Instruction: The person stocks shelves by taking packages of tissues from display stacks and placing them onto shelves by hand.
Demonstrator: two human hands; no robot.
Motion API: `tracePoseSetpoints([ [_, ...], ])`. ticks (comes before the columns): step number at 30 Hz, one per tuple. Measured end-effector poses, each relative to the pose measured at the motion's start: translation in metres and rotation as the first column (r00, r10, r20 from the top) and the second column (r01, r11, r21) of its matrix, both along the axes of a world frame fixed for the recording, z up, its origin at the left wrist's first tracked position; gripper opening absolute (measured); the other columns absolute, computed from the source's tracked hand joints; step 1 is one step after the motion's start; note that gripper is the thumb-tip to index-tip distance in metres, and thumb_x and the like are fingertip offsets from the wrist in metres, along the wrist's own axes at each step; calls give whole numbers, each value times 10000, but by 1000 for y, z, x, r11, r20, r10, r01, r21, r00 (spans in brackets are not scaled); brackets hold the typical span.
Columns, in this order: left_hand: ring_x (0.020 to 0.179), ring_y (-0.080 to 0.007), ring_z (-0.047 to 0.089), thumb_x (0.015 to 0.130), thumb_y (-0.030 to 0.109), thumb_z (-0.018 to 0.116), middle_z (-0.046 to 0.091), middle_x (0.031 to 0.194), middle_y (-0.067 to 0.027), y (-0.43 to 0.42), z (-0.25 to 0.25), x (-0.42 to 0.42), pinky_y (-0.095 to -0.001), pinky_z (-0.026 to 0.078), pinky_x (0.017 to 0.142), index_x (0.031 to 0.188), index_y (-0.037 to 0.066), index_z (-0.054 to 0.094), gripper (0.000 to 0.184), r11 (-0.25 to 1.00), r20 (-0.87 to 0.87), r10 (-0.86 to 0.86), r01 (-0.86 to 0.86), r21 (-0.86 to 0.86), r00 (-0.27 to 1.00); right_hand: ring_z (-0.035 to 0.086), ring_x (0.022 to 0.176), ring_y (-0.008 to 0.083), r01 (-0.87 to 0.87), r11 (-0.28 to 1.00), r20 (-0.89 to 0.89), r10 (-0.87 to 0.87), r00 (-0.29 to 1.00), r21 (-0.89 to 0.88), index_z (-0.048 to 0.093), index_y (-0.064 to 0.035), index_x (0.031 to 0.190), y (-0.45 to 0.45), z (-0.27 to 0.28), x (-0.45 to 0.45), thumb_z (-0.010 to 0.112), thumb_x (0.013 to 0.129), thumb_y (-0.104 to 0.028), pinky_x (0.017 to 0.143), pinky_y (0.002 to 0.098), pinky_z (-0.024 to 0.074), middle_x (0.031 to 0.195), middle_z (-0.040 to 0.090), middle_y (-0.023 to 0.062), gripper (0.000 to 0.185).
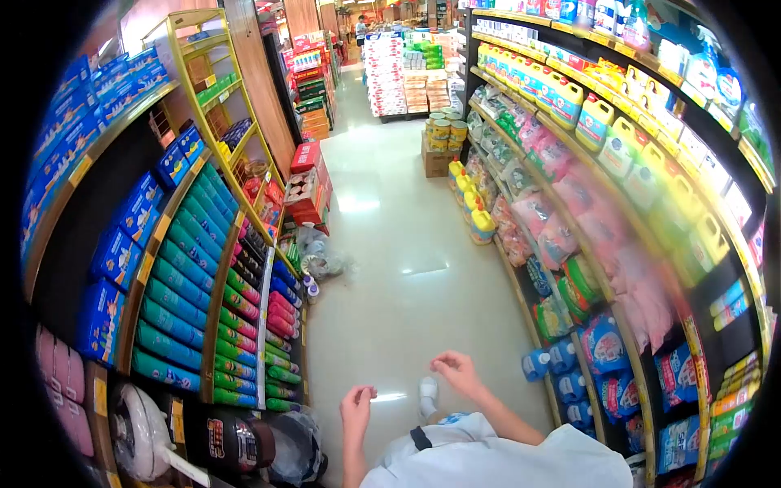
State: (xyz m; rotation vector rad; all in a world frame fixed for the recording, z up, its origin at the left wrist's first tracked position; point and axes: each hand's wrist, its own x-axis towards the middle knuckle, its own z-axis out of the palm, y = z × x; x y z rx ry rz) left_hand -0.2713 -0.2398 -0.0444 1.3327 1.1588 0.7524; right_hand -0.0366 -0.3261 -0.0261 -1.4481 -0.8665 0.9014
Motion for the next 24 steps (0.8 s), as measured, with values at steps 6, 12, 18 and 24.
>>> tracePoseSetpoints([
  [6, 794, -143, 630, 896, 94, 515, 664, 833, -91, 78, 29, 96, -260, 484, 731, 943, -21, 618, 161, 990, 26, -134, 133, 49, 991, 632, 777, 127, 171, 981, -70, -165, 984, 89, 644, 8, 887, 63, 15, 80, 574, 845, -91, 736, 262, 499, 799, 665, 64, 129],
  [12, 792, -155, 635, 898, 97, 519, 665, 841, -86, 124, 25, 164, -274, 490, 718, 927, -17, 618, 153, 973, 17, -226, 225, 45, 974, 608, 806, 119, 187, 981, -62, -185, 981, 40, 624, 4, 886, 95, 9, 125, 583, 845, -83, 754, 271, 481, 828, 647, 52, 104],
  [18, 793, -154, 633, 913, 144, 492, 662, 853, -73, 161, 15, 231, -279, 471, 701, 943, 17, 612, 177, 936, -7, -350, 349, -46, 937, 620, 777, 121, 300, 953, 33, -299, 954, -32, 639, -5, 896, 96, 5, 178, 585, 839, -99, 733, 261, 488, 811, 656, 49, 123],
  [24, 778, -138, 631, 918, 153, 493, 665, 817, -66, 213, 15, 297, -271, 474, 689, 901, 4, 623, 198, 899, 44, -430, 432, -68, 902, 627, 772, 109, 476, 875, -88, -483, 871, -84, 647, -10, 894, 113, -27, 226, 579, 845, -116, 722, 251, 490, 815, 670, 50, 135],
])
